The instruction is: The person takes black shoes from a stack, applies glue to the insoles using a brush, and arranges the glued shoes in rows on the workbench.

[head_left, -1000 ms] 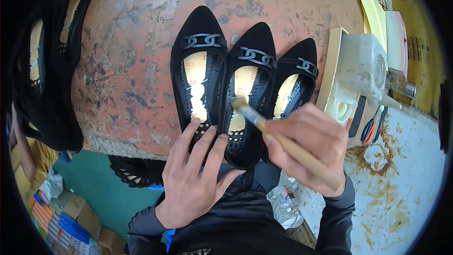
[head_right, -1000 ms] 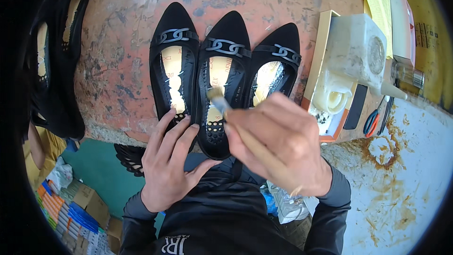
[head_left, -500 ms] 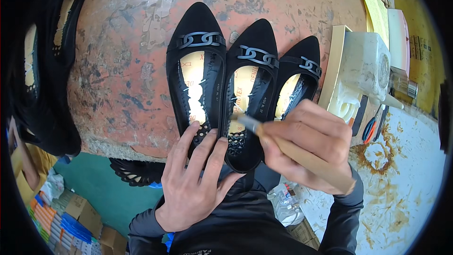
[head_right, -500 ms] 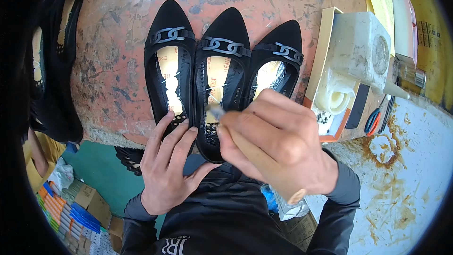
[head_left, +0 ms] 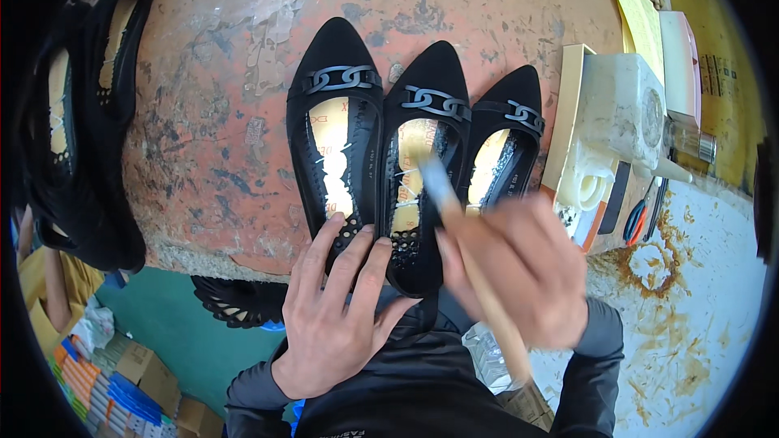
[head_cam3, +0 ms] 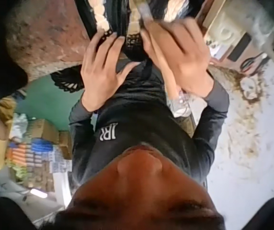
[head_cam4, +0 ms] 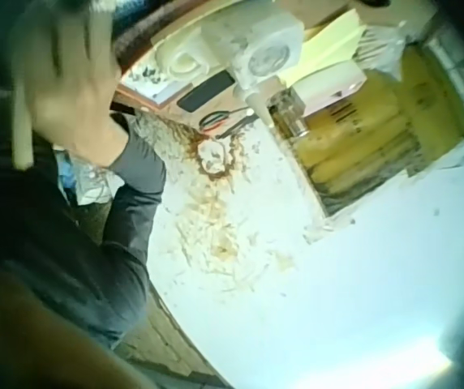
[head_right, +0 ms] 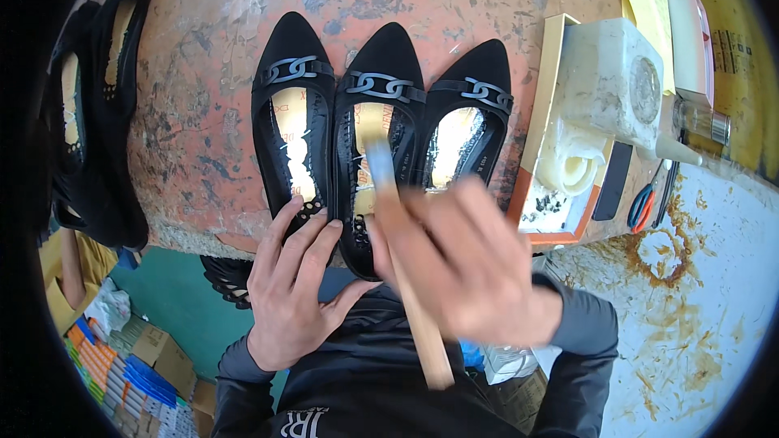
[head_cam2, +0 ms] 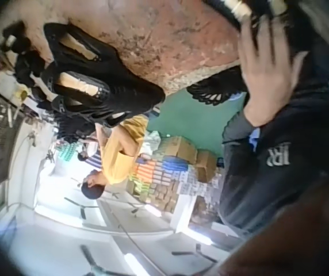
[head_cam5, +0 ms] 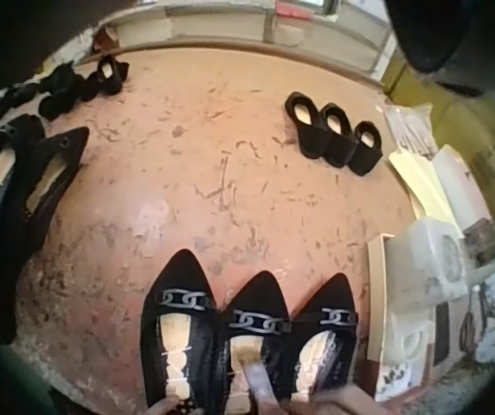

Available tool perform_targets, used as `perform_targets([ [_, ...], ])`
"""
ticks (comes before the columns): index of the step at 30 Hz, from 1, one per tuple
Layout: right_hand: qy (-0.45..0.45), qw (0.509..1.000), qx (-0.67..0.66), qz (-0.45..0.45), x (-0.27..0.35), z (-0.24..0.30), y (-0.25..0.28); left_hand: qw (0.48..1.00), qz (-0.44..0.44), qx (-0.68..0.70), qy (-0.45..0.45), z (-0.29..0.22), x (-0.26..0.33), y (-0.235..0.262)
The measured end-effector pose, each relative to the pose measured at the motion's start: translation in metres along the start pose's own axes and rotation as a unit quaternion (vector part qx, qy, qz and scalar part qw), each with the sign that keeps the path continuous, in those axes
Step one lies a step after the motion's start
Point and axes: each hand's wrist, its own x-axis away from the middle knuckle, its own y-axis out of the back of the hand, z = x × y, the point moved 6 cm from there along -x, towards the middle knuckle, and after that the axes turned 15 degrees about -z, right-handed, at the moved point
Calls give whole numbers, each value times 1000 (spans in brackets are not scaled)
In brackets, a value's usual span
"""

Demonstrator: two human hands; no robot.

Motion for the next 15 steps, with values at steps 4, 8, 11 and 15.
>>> perform_targets([
  [4,13,999,-33,6,13,-7,-17,999,24,34,-1,-1,2,-3],
  [8,-64,992,-74,-85,17,5,54,999,32,-34,28,12,1,2],
  [11,-184,964,21,-191,29,-26,119,998,61,-28,15,19,16,-7],
  [15,-426,873,182,-149,78,-77,157,999,27,-21,-16,2,9,-23],
])
